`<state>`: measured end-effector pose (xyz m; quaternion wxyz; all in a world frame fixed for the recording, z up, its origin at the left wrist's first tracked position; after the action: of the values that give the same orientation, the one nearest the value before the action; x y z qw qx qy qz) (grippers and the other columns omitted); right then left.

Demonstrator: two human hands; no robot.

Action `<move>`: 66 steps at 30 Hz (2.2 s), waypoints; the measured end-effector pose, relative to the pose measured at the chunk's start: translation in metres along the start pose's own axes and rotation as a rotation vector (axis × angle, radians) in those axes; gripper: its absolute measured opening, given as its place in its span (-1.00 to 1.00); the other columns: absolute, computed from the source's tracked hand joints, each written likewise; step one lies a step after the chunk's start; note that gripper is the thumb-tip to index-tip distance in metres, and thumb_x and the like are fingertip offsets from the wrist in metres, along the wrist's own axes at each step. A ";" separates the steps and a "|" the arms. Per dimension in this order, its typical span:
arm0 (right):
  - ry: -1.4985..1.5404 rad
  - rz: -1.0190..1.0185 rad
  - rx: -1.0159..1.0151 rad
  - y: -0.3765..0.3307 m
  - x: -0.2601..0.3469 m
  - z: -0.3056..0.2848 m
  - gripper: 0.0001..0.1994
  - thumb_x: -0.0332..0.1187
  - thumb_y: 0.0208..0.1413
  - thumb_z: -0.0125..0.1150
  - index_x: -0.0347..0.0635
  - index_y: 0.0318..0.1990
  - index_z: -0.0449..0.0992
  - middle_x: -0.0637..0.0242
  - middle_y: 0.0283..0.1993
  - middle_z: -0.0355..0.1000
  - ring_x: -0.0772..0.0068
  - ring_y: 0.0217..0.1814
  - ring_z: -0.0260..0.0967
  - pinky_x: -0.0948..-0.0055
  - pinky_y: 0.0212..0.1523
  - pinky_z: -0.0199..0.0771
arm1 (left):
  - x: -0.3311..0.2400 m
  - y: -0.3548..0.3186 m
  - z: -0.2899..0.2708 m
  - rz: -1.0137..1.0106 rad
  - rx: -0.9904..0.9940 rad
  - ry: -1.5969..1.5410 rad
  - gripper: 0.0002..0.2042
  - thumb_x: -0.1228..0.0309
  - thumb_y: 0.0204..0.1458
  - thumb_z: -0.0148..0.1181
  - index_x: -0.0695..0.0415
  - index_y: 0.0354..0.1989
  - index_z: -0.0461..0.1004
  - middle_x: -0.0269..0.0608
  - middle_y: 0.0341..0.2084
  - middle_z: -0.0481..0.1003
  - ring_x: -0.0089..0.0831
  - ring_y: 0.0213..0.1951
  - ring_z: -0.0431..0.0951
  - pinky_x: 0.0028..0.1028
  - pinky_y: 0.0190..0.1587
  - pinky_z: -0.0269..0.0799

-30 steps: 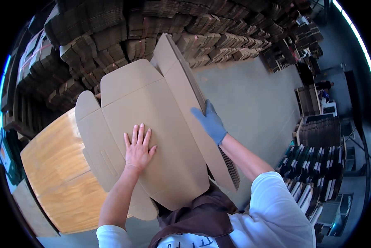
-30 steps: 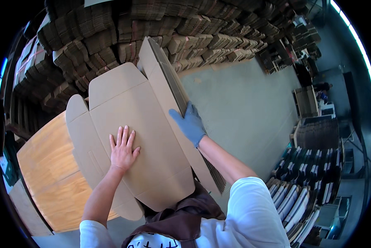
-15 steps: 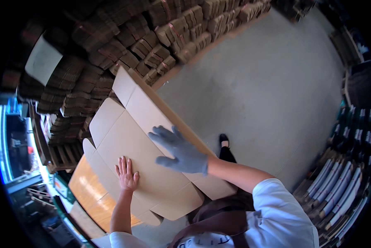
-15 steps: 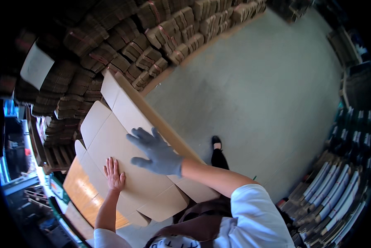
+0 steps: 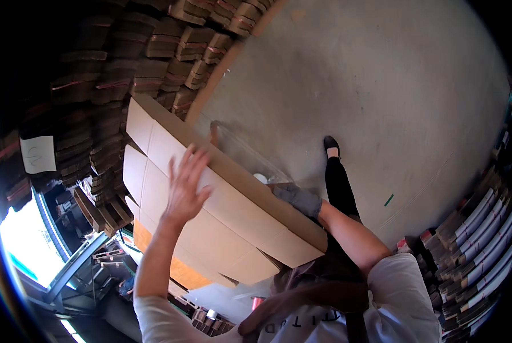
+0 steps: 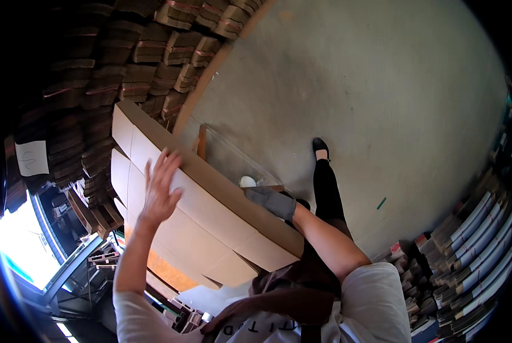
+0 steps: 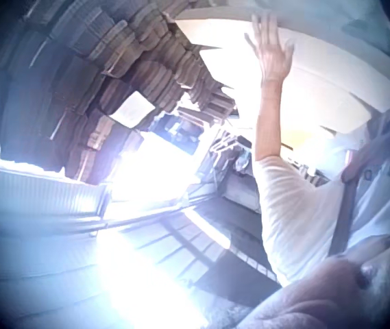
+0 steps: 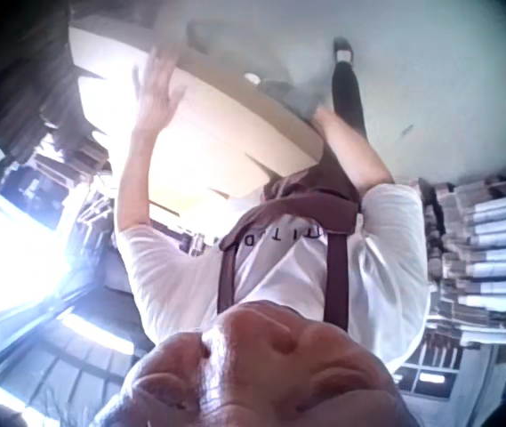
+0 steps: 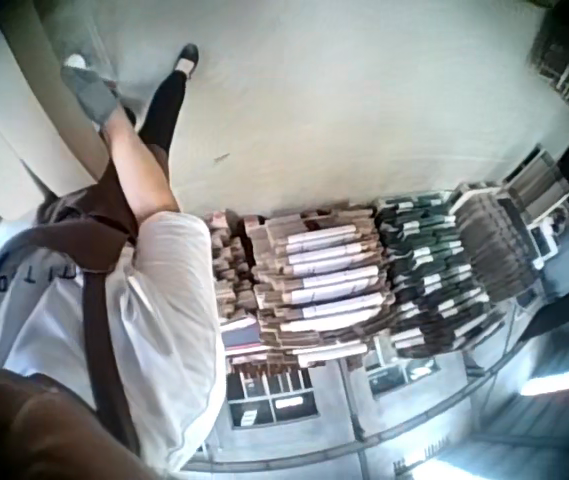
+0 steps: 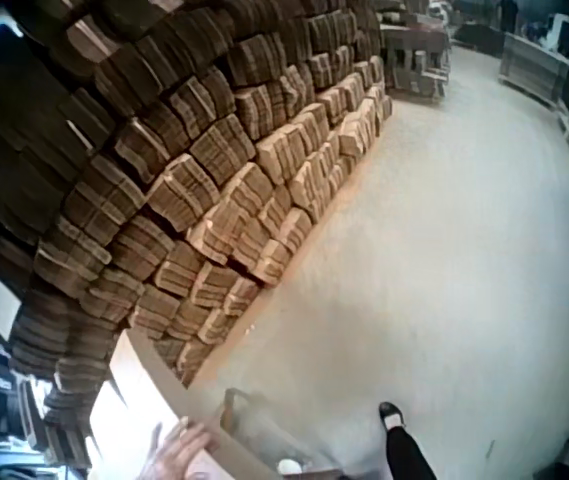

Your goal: The person picks up a stack of green pear boxes and places them on a table. Then the person picks up a stack of flat cardboard sheets and places them on the same table, aligning them into a neat pile.

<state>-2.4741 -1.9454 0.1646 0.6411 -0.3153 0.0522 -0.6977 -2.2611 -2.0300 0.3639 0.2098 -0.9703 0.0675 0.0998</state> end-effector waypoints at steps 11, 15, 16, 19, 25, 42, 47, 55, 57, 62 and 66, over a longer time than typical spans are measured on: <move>-0.442 -0.128 0.175 0.016 -0.020 -0.014 -0.60 -0.44 0.43 -0.07 -0.25 0.36 0.35 0.21 0.38 0.36 0.36 0.39 0.32 0.43 0.37 0.29 | -0.070 0.061 0.066 0.195 0.829 0.035 -0.42 -0.09 0.28 0.02 0.08 0.30 0.42 -0.08 0.32 0.38 -0.16 0.44 0.23 0.01 0.49 -0.03; -0.215 -0.212 0.168 0.017 -0.013 -0.004 -0.60 -0.05 0.42 0.00 -0.18 0.09 0.54 0.35 -0.04 0.48 0.52 -0.01 0.33 0.45 0.11 0.35 | -0.069 0.059 0.064 0.216 0.803 0.039 -0.42 -0.08 0.29 0.02 0.09 0.29 0.42 -0.08 0.33 0.37 -0.16 0.44 0.23 -0.06 0.49 0.00; -0.211 -0.216 0.177 0.019 -0.018 -0.005 -0.60 -0.05 0.42 0.00 -0.18 0.08 0.55 0.36 -0.05 0.48 0.53 -0.03 0.32 0.45 0.09 0.35 | -0.070 0.059 0.064 0.217 0.806 0.037 -0.42 -0.08 0.29 0.01 0.09 0.30 0.42 -0.08 0.34 0.36 -0.16 0.44 0.22 -0.06 0.49 0.00; -0.165 -0.175 0.199 0.026 -0.025 -0.006 -0.61 -0.05 0.43 0.00 -0.17 0.06 0.56 0.40 -0.07 0.47 0.56 -0.05 0.31 0.49 0.05 0.35 | -0.070 0.056 0.065 0.225 0.803 0.029 -0.42 -0.06 0.30 0.01 0.13 0.30 0.42 -0.08 0.34 0.36 -0.17 0.44 0.22 -0.07 0.50 0.00; -0.129 -0.106 0.196 0.024 -0.022 -0.005 -0.59 -0.05 0.42 0.03 -0.18 0.12 0.55 0.41 -0.01 0.48 0.59 -0.05 0.33 0.52 0.03 0.37 | -0.069 0.053 0.066 0.243 0.789 -0.008 -0.43 -0.03 0.28 0.06 0.20 0.25 0.45 -0.06 0.31 0.39 -0.21 0.44 0.22 -0.10 0.50 0.01; -0.575 -0.106 0.216 0.028 0.041 -0.004 -0.61 -0.25 0.28 0.16 -0.18 0.20 0.52 0.19 -0.04 0.61 0.34 -0.04 0.57 0.32 0.00 0.55 | -0.076 0.055 0.061 0.254 0.711 -0.059 -0.56 0.15 0.16 0.26 0.23 0.06 0.54 -0.10 0.03 0.48 -0.14 0.25 0.38 -0.01 0.46 0.07; -0.831 -0.229 0.190 0.047 0.054 0.004 -0.63 -0.16 0.08 0.19 -0.18 -0.04 0.60 0.02 -0.18 0.61 0.07 -0.17 0.57 0.22 -0.10 0.54 | -0.074 0.057 0.064 0.245 0.698 -0.053 -0.60 0.17 0.14 0.28 0.23 0.02 0.56 -0.12 -0.07 0.47 -0.15 0.18 0.41 -0.01 0.47 0.04; -0.855 -0.274 0.133 0.040 0.044 0.015 -0.73 -0.28 0.22 0.07 -0.22 -0.03 0.52 -0.02 -0.21 0.57 -0.06 -0.14 0.56 0.12 -0.09 0.52 | -0.072 0.053 0.062 0.191 0.649 -0.074 -0.60 0.14 0.13 0.27 0.23 -0.02 0.56 -0.13 -0.08 0.47 -0.16 0.17 0.39 -0.01 0.47 0.02; -0.907 -0.233 0.094 0.038 0.052 0.017 -0.73 -0.25 0.23 0.05 -0.18 -0.06 0.55 0.00 -0.19 0.58 -0.11 -0.17 0.55 0.05 -0.12 0.50 | -0.073 0.056 0.061 0.186 0.627 -0.088 -0.59 0.13 0.13 0.27 0.23 -0.04 0.57 -0.14 -0.08 0.47 -0.17 0.17 0.40 -0.02 0.46 0.04; -0.876 -0.301 0.166 0.039 0.034 0.014 -0.74 -0.25 0.27 0.01 -0.19 -0.10 0.55 0.00 -0.21 0.57 -0.14 -0.16 0.55 0.00 -0.15 0.47 | -0.071 0.052 0.068 0.166 0.638 -0.086 -0.57 0.07 0.13 0.25 0.23 -0.06 0.57 -0.14 -0.09 0.47 -0.17 0.14 0.42 -0.01 0.43 0.07; -0.888 -0.298 0.180 0.035 0.046 0.014 -0.76 -0.27 0.27 0.01 -0.22 -0.16 0.54 0.00 -0.26 0.56 -0.10 -0.18 0.54 0.02 -0.18 0.46 | -0.075 0.074 0.063 0.190 0.609 -0.008 -0.47 0.00 0.23 0.14 0.21 0.16 0.47 -0.07 0.16 0.45 -0.14 0.34 0.32 0.03 0.46 0.01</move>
<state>-2.4363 -1.9892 0.1761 0.5190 -0.5304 -0.3333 -0.5816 -2.3569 -2.0641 0.2949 0.4807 -0.8518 0.1836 0.0980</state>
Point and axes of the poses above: each hand's wrist, its own y-axis towards the middle knuckle, its own z-axis out of the palm, x = y × z, the point moved 8 cm from there along y, towards the middle knuckle
